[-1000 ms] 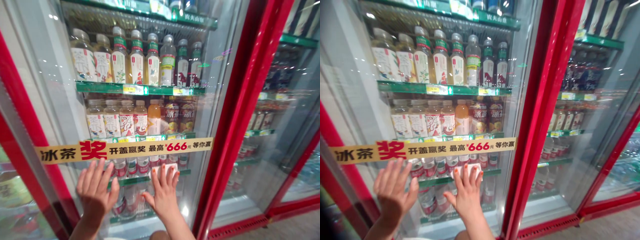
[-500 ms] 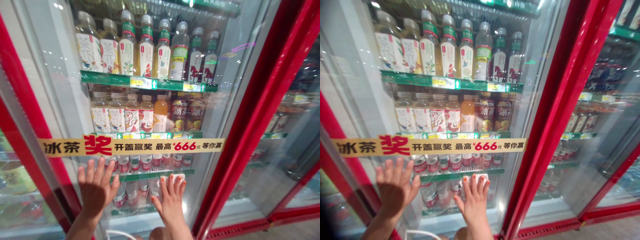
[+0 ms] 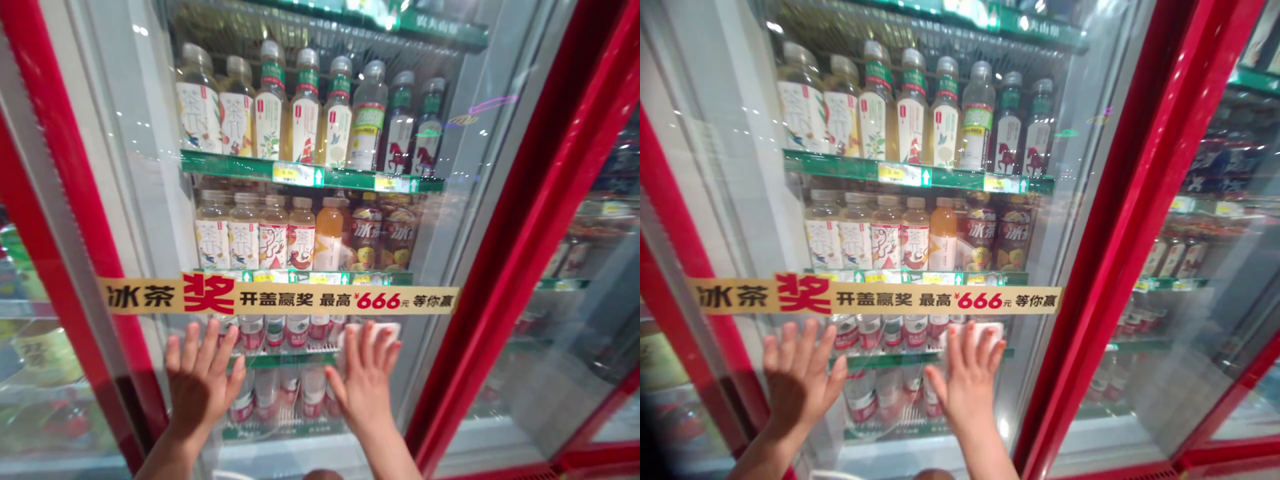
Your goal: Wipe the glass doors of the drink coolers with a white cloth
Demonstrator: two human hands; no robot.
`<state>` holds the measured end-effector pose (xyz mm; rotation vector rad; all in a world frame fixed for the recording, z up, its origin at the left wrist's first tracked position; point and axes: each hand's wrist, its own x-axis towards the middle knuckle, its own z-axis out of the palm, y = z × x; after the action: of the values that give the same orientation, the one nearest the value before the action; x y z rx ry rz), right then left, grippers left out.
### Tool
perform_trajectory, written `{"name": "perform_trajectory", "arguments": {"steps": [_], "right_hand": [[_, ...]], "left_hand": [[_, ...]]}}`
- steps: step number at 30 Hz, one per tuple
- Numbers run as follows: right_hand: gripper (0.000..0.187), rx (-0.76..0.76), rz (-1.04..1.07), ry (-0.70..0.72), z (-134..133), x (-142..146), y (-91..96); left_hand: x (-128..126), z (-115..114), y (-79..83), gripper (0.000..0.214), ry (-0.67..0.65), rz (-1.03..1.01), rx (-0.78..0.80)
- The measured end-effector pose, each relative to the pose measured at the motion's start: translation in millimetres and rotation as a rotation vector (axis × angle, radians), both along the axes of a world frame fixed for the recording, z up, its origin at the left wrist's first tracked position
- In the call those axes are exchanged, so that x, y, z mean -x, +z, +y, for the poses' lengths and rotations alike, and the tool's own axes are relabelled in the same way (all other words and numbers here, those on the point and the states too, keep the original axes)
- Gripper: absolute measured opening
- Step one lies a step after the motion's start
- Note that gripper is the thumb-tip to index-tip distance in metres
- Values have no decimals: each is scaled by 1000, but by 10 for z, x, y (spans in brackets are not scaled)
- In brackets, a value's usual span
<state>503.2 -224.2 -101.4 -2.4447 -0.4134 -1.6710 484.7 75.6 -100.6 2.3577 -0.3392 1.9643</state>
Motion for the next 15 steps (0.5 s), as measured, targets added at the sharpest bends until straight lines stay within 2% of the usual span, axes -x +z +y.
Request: {"name": "perform_trajectory", "arguments": {"steps": [2, 4, 5, 6, 9, 10, 11, 12, 15], "right_hand": [[80, -272, 38, -81, -213, -114, 216], [81, -399, 35, -112, -214, -151, 348], [82, -363, 33, -101, -140, -133, 354], [84, -257, 29, -70, -44, -97, 325], [87, 206, -8, 65, 124, -7, 209], [86, 262, -17, 73, 84, -13, 226], [85, 231, -17, 51, -1, -39, 288], [84, 129, -10, 8, -111, -82, 386], [81, -257, -6, -117, -336, -201, 715]], "left_hand": [[-6, -11, 20, 87, 2, -21, -3], [3, -27, 63, 87, 6, -52, -31], [12, -34, 89, 87, 5, -63, -46], [21, -40, 113, 86, 1, -68, -57], [45, -49, 161, 86, -11, -76, -65], [48, -50, 166, 85, -13, -75, -61], [48, -53, 168, 85, -14, -75, -57], [44, -57, 167, 84, -12, -74, -54], [29, -80, 159, 84, -7, -88, -58]]}}
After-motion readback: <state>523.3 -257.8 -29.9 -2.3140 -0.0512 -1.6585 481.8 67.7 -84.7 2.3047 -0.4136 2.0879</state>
